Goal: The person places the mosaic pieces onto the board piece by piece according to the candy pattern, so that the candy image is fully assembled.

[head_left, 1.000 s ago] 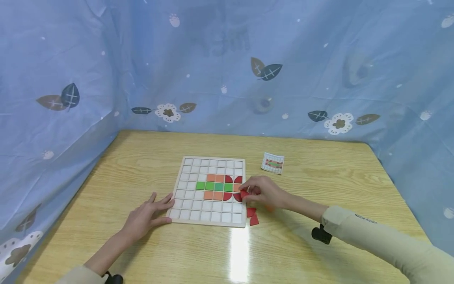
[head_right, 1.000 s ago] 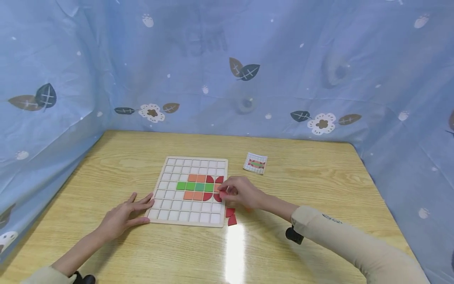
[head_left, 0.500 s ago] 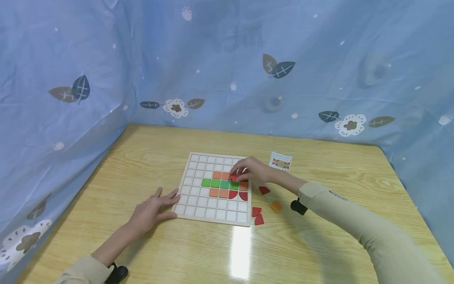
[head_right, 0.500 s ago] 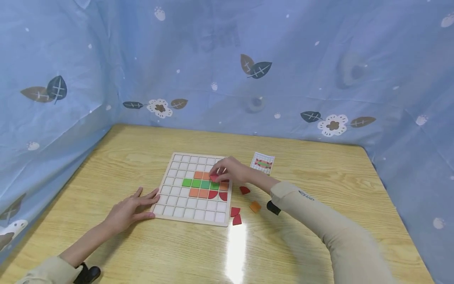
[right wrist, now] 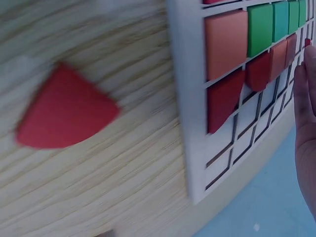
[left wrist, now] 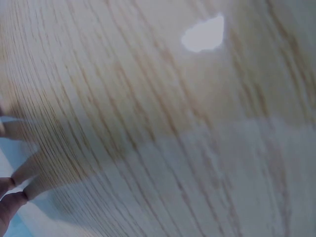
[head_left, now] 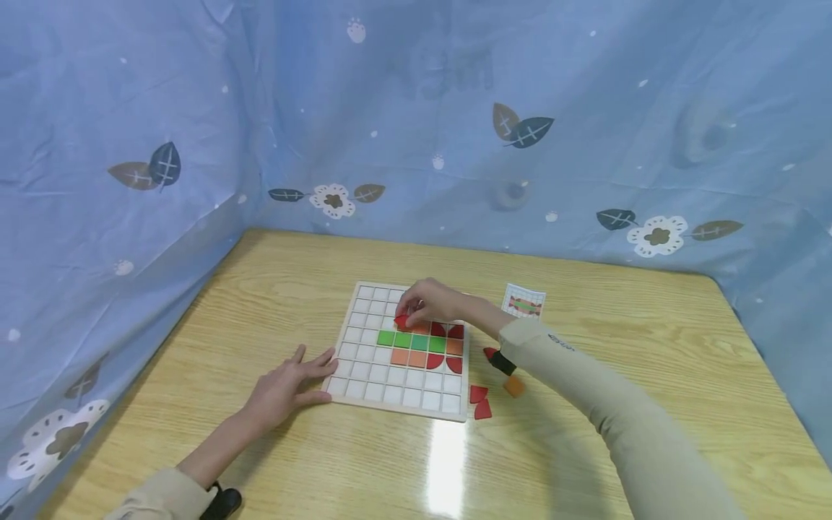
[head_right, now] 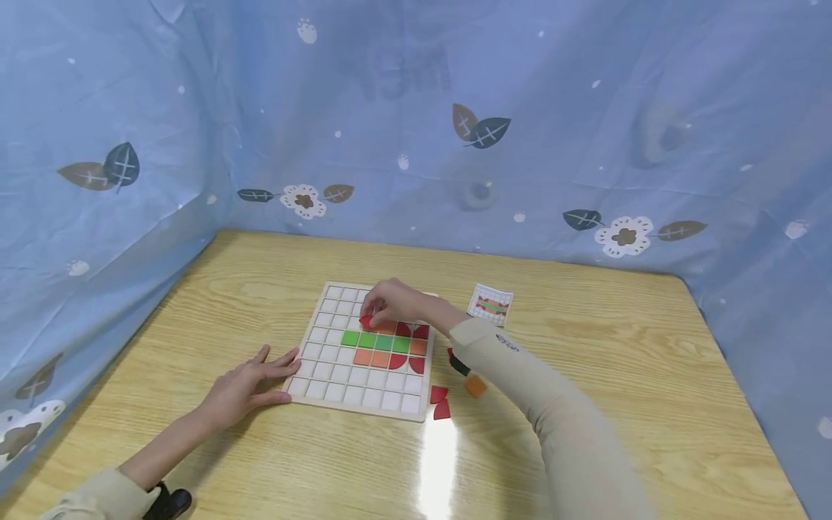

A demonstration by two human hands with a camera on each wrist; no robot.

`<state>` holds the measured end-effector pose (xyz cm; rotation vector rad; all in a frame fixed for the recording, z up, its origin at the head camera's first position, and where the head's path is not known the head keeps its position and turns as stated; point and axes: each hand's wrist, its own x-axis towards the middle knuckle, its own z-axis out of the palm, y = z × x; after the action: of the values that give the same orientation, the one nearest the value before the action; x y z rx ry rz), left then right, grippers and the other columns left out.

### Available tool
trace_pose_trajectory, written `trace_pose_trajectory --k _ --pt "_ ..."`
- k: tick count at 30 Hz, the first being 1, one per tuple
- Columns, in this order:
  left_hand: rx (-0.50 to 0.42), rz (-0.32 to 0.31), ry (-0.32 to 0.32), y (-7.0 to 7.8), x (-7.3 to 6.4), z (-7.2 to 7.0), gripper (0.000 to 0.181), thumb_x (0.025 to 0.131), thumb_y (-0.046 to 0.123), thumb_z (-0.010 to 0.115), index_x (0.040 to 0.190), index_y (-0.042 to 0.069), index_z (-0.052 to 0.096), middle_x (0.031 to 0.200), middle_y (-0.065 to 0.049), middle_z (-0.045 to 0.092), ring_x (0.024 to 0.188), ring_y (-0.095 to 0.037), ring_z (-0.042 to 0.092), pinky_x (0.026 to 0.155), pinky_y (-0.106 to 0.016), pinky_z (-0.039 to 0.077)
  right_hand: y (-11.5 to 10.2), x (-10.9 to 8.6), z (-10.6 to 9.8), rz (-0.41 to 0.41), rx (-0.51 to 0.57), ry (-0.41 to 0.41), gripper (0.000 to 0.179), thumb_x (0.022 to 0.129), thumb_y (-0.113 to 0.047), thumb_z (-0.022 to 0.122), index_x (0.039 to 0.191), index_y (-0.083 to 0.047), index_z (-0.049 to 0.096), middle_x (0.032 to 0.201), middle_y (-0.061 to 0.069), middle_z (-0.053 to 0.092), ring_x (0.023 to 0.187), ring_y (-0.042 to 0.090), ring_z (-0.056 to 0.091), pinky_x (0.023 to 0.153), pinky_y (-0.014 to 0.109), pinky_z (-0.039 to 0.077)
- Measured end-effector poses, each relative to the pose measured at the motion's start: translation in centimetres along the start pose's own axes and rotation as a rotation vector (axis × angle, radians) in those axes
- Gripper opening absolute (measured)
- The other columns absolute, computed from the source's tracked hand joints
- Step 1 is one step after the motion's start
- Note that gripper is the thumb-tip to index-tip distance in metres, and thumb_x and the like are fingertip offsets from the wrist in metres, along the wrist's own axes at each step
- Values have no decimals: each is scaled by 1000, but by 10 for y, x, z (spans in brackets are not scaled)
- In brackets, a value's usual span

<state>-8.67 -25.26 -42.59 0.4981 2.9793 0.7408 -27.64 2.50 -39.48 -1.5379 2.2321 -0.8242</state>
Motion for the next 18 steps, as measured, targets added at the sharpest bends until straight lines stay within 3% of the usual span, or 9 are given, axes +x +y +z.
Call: trace_pose_trajectory --k 9,18 --pt "5 -19 -6 -3 1 1 61 80 39 72 133 11 58 143 -5 45 133 -51 28 72 -64 47 4 25 7 -20 26 -40 15 84 0 71 99 3 73 93 12 71 82 17 66 76 23 51" --pt "-3 -39 -13 -1 2 1 61 80 38 71 134 12 57 144 -5 44 135 -50 26 76 -72 41 8 29 7 -30 59 -77 15 86 2 68 100 3 73 99 13 69 93 21 66 83 23 50"
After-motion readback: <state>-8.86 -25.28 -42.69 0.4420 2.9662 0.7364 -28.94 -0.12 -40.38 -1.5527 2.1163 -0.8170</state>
